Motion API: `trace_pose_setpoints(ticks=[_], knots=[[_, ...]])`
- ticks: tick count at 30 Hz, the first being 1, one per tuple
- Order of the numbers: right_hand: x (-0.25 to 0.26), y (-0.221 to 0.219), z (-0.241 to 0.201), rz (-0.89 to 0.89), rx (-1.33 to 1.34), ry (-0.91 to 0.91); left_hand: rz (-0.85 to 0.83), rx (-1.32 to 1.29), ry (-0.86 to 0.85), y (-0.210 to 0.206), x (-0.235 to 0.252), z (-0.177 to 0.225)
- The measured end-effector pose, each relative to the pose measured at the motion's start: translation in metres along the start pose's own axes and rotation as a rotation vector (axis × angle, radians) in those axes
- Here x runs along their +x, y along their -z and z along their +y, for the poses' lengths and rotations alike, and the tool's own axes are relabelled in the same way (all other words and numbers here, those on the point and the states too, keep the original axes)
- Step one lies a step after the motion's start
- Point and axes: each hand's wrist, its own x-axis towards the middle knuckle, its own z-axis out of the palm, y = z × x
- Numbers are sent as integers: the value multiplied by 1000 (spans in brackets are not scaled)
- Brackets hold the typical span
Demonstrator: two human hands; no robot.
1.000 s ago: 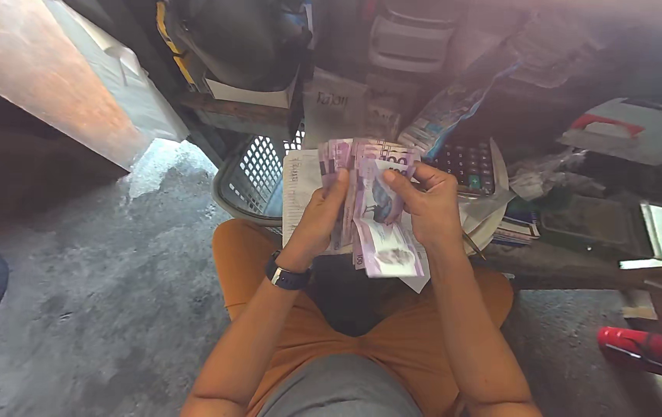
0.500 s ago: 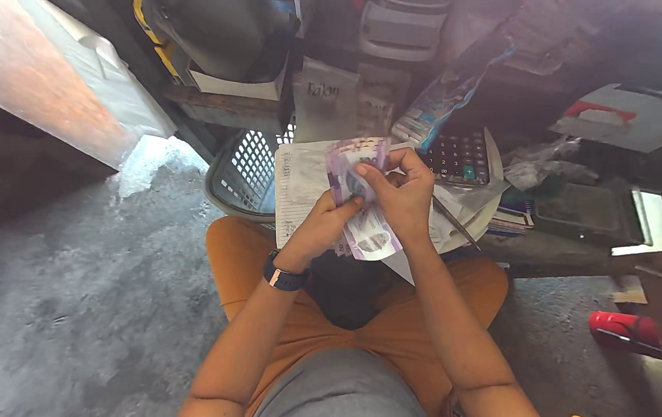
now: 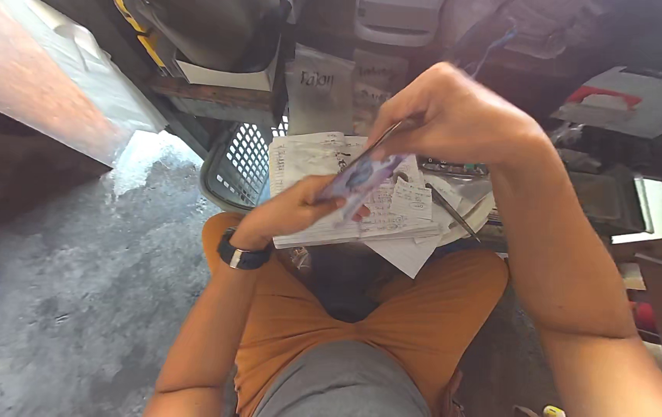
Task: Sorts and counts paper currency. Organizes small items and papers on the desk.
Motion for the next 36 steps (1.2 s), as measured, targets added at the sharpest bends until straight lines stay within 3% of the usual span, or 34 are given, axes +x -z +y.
trace_pose_setpoints(ticks=[2, 5, 10, 18, 22, 26, 30, 34, 36], knots=[[-19, -7, 18, 197, 54, -46, 244, 148, 14, 15, -4, -3], [-45, -54, 49, 330, 92, -249, 533, 76, -61, 20, 0, -26], [-65, -109, 80, 394, 93, -323, 522, 59, -72, 3, -5, -62], [-64, -114, 77, 381, -62, -292, 556, 152, -13, -12, -14, -60], [-70, -88, 70, 331, 15, -271, 599, 121, -76, -3, -11, -54], [-65, -47, 48, 343, 206, 3, 602, -125, -87, 10, -8, -13], [-50, -16, 28, 283, 199, 135, 509, -207, -198, 18, -18, 7], [-36, 8, 9, 42, 55, 81, -43, -336, -110, 38, -34, 19], [-25, 1, 1, -93, 74, 104, -141, -337, -18, 24, -19, 24]])
